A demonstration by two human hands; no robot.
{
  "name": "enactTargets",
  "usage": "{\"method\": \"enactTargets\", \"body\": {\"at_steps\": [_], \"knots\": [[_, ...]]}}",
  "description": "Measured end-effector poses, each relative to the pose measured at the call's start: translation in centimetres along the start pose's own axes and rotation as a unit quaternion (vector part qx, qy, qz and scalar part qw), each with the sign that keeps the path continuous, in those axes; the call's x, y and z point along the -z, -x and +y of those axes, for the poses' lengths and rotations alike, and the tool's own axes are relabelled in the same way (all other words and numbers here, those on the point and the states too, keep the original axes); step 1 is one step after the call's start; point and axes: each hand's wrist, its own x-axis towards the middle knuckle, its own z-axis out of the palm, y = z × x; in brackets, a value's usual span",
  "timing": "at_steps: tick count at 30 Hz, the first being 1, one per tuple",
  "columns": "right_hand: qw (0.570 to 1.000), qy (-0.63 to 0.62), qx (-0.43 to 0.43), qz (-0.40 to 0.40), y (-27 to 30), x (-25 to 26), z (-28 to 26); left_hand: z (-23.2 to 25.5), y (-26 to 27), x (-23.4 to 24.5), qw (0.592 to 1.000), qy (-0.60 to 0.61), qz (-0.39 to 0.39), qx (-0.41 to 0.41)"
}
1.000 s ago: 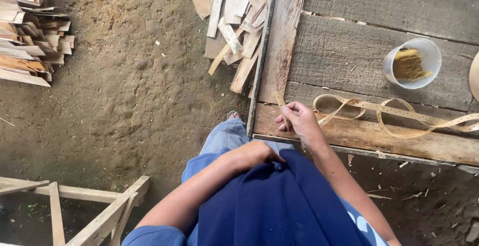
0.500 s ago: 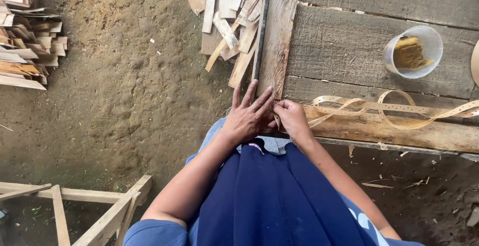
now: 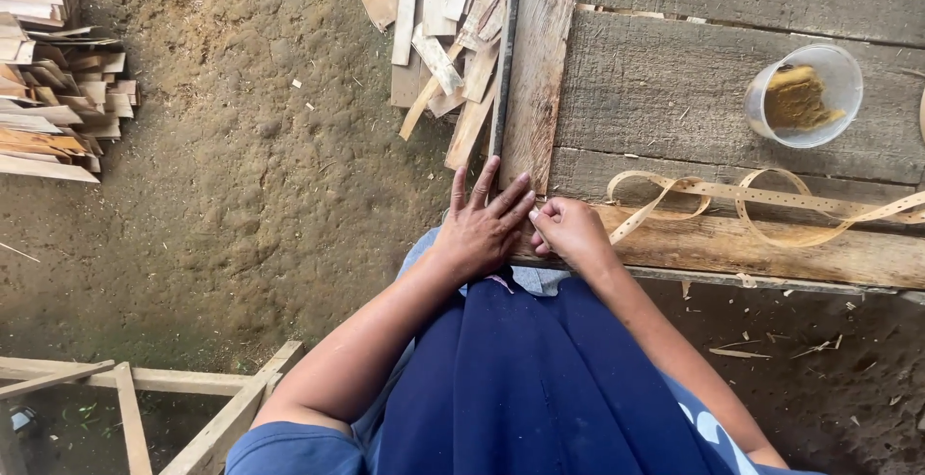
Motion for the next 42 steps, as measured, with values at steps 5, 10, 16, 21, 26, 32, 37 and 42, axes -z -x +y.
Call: {"method": "enactTargets", "body": {"at_steps": [5,10,16,21,26,32,37,42], "knots": [[0.998,0.058,0.000,-0.026,0.8,1.2,-1.5,-0.4,-0.3,0.5,0.998,-0.015,-0.067,-0.011],[0.997,0.067,-0.002,-0.040,0.1,1.4,-1.4,-0.1,-0.5,1.3,0.995,-0.035,-0.097,-0.013],[0.983,0.156,-0.008,-0.095,-0.6,2.1,-2.3,0.1,-0.7,1.9,0.990,-0.049,-0.134,-0.005],[0.951,0.288,-0.001,-0.111,-1.9,1.9,-2.8,0.0,-1.0,1.7,0.986,-0.051,-0.157,0.000],[0.925,0.368,-0.002,-0.098,-1.8,2.4,-1.1,-0.1,-1.0,2.5,0.985,-0.029,-0.168,0.002],[0.990,0.130,-0.005,-0.045,1.4,4.6,-1.0,-0.5,-1.3,2.4,0.983,0.017,-0.182,0.000],[0.987,-0.144,0.051,-0.058,-1.8,6.2,2.0,0.3,-2.4,4.5,0.967,0.052,-0.247,0.032],[0.980,-0.144,0.126,-0.051,-0.3,6.5,-1.9,2.3,-3.9,0.4,0.891,0.357,0.172,0.220]]}}
